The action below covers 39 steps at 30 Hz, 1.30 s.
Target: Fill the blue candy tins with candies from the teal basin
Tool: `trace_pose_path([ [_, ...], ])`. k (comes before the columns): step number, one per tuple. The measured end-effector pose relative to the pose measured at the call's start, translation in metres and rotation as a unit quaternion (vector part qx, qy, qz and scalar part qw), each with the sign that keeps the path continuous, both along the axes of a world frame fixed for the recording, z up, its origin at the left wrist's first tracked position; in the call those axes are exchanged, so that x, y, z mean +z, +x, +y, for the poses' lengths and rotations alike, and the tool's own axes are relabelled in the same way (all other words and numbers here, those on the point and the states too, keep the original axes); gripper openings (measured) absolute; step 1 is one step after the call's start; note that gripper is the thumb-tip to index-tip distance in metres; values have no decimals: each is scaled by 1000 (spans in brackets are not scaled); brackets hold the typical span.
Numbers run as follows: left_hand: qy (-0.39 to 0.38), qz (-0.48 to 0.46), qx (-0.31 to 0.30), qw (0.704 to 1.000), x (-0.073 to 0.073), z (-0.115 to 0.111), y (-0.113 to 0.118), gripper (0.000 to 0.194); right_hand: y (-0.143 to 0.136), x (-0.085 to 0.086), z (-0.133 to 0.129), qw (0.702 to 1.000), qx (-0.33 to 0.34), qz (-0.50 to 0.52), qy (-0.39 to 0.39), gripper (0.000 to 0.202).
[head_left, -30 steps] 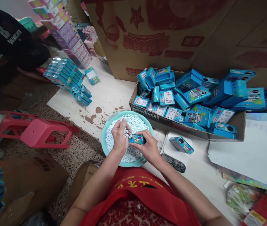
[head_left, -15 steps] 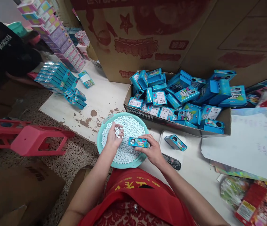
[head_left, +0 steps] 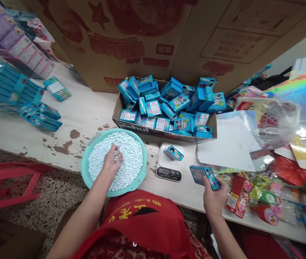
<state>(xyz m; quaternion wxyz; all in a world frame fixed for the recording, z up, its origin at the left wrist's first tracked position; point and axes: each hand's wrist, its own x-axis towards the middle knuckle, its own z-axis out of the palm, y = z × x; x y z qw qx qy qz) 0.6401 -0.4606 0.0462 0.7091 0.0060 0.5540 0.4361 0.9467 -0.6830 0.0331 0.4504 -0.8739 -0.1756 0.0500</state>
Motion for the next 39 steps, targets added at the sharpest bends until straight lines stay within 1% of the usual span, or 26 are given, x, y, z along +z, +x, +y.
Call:
trace_pose_path([
  [2,-18,-7,-16,1000,-4,1,4,26,8,-21,-11,999,-12,-13,-29,57],
  [5,-29,-22,-27,999,-8,3,5,24,10,-46,-22,998,6,-29,-53,59],
  [7,-25,-32,-16,999,-7,3,2,28,8,-54,-26,997,19,-42,-60,61],
  [8,-25,-38,-10,999,-6,3,-1,31,6,-55,-26,996,27,-63,-61,62],
  [10,-25,-53,1,998,-2,3,-6,34,3,-50,-18,987,61,-139,-60,63],
  [12,-16,-72,11,997,3,2,-9,33,-1,-42,1,968,123,-214,-42,62],
  [13,-15,-77,10,997,5,2,-10,31,-4,-39,15,959,160,-231,-28,62],
  [14,-22,-78,3,997,7,1,-10,28,-7,-36,29,954,196,-227,-12,64],
  [16,-56,-73,-33,995,9,0,-9,24,-14,-35,60,952,247,-180,7,71],
  [17,-72,-71,-53,993,10,-2,-8,24,-17,-37,74,955,263,-138,7,72],
  [19,-84,-72,-73,991,10,-4,-8,28,-22,-40,95,960,277,-40,-2,67],
  [21,-74,-68,-64,993,9,-7,-10,32,-26,-41,107,961,274,30,-3,58],
  [23,-75,-55,-45,995,9,-10,-12,34,-29,-35,112,964,263,47,10,53],
  [25,-79,-41,-32,995,11,-12,-13,35,-36,-22,114,963,267,25,28,51],
  [27,-67,-38,-35,996,18,-13,-10,35,-47,-3,117,952,301,-6,46,46],
  [29,-20,-45,-44,998,32,-14,-2,37,-65,16,122,930,360,-35,70,39],
  [31,56,-49,-45,996,51,-15,8,41,-86,31,128,897,429,-44,93,34],
  [33,142,-32,-31,989,71,-16,19,45,-108,40,133,862,495,-34,102,31],
  [35,223,11,-13,975,84,-17,28,47,-128,43,137,834,543,-14,102,30],
  [37,280,62,-2,958,89,-18,33,47,-143,43,140,818,566,2,102,29],
  [39,302,104,4,948,87,-20,34,46,-153,41,142,813,573,9,102,29],
])
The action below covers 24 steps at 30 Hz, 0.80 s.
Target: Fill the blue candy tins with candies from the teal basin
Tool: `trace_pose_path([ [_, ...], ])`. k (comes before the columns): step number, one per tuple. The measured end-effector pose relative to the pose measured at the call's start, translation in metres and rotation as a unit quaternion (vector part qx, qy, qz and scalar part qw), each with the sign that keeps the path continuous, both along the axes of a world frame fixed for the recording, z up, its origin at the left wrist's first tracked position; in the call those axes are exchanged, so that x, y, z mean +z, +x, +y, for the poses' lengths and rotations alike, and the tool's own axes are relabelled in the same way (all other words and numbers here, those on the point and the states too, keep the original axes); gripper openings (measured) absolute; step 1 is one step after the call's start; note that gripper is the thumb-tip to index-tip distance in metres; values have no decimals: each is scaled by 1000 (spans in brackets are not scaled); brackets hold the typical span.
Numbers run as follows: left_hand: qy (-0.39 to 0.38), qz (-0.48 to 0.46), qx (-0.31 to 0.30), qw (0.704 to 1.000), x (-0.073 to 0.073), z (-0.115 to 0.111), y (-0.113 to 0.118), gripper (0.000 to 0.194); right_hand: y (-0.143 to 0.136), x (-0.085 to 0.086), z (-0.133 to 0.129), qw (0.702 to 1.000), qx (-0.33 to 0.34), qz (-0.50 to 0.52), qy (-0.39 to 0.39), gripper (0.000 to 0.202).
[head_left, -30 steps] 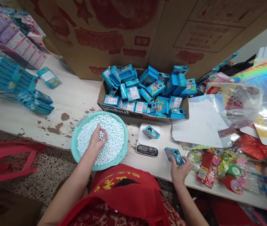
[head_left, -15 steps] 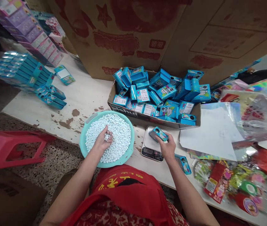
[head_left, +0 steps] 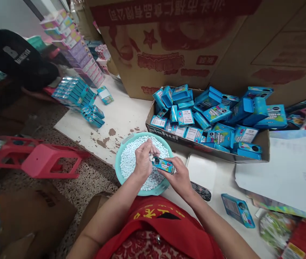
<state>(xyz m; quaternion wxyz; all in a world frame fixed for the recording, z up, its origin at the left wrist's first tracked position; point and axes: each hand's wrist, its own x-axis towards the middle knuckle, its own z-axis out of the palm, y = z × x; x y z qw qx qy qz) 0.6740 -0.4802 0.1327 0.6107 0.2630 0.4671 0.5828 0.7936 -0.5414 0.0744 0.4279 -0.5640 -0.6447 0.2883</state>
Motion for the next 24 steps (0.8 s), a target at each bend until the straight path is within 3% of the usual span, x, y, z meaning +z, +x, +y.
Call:
trace_pose_path([
  [6,10,26,32,999,-10,0,-2,47,-7,-1,4,1000,7,-16,-1,29],
  [14,-51,-49,33,997,-10,10,-2,50,3,-7,4,1000,-20,-1,-6,30],
  [24,-18,66,38,997,-15,3,17,49,2,-9,5,999,-36,-14,-21,29],
])
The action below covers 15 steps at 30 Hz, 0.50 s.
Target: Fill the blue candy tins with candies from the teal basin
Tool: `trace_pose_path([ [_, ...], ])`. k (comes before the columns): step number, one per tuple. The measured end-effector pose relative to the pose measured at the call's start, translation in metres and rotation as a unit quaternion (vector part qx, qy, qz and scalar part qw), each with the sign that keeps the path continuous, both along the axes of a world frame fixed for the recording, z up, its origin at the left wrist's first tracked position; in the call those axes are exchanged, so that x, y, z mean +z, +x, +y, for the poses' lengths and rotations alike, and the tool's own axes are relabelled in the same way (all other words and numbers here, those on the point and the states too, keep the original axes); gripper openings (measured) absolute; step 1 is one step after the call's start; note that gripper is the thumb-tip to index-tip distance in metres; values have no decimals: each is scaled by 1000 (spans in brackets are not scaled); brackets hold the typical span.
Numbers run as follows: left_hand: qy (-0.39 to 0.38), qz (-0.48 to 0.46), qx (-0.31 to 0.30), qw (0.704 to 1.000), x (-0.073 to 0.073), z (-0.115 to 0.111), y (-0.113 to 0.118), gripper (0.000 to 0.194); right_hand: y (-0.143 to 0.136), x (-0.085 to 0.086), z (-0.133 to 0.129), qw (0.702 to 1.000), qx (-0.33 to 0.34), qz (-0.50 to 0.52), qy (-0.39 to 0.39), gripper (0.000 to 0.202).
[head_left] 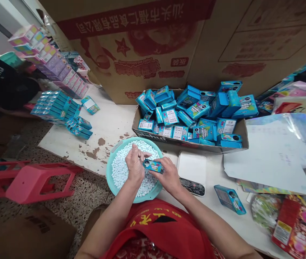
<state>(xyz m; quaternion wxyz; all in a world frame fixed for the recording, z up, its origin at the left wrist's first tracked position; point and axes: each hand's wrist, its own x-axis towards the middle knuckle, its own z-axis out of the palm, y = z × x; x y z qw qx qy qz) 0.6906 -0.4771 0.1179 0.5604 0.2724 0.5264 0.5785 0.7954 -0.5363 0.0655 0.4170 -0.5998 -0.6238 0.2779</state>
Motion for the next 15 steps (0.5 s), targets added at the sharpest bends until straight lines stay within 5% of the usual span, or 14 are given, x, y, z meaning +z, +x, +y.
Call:
trace_pose_path([
  [15,-20,-46,-18,999,-5,6,-1,47,8,-10,5,999,-8,41,-33,30],
])
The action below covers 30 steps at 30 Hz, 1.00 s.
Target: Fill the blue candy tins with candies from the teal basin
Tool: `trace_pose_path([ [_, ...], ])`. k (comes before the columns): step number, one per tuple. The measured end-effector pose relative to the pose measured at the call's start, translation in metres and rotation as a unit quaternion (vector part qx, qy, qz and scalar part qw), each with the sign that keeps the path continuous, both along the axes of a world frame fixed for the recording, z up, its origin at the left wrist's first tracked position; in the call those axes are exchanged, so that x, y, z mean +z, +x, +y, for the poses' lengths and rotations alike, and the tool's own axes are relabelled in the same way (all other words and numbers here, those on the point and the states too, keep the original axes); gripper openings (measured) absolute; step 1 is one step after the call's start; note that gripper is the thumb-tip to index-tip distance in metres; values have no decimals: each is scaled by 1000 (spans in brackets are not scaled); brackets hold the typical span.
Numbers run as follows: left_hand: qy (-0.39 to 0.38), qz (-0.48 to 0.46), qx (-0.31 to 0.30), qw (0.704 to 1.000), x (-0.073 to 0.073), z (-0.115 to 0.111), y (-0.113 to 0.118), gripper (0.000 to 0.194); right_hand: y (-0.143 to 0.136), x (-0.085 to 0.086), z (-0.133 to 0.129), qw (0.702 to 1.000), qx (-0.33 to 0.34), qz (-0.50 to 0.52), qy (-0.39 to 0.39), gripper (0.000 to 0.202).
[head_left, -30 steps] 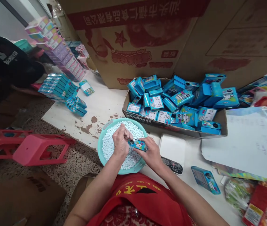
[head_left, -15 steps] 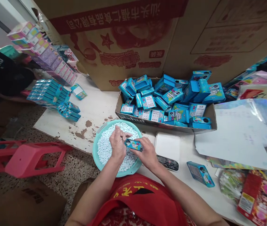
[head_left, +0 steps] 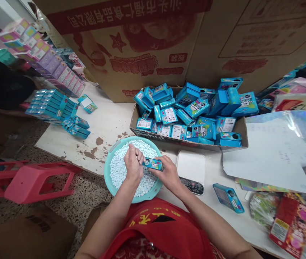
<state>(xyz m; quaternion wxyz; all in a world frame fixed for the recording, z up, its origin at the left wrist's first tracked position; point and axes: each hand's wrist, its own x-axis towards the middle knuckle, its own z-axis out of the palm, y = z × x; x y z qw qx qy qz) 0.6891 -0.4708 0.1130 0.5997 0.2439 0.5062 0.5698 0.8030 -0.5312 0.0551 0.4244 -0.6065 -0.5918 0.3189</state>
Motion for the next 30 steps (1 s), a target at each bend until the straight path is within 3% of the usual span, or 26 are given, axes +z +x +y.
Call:
trace_pose_path([
  [3,-3,37,12,999,-10,4,-15,45,16,2,-8,998,-37,46,-3,31],
  [5,-13,123,-14,992,-24,5,-30,41,32,4,-18,996,-76,52,-5,32],
  [9,14,360,-115,926,-54,3,-61,11,68,-6,-40,982,-185,19,-22,36],
  [13,52,468,-138,871,-71,-4,-70,16,97,-35,-56,961,-274,-4,-43,42],
  [16,72,469,-144,869,-74,-5,-67,12,106,-54,-62,953,-295,-4,-71,46],
  [18,82,465,-147,869,-74,-4,-64,9,108,-57,-65,955,-290,-16,-66,50],
  [23,103,484,-147,857,-72,-1,-59,6,117,-34,-79,960,-272,-60,15,51],
  [26,111,496,-155,847,-72,0,-56,6,134,-21,-94,943,-305,-125,45,42],
  [30,125,559,-188,798,-72,1,-48,16,155,-22,-119,912,-357,-200,38,37],
])
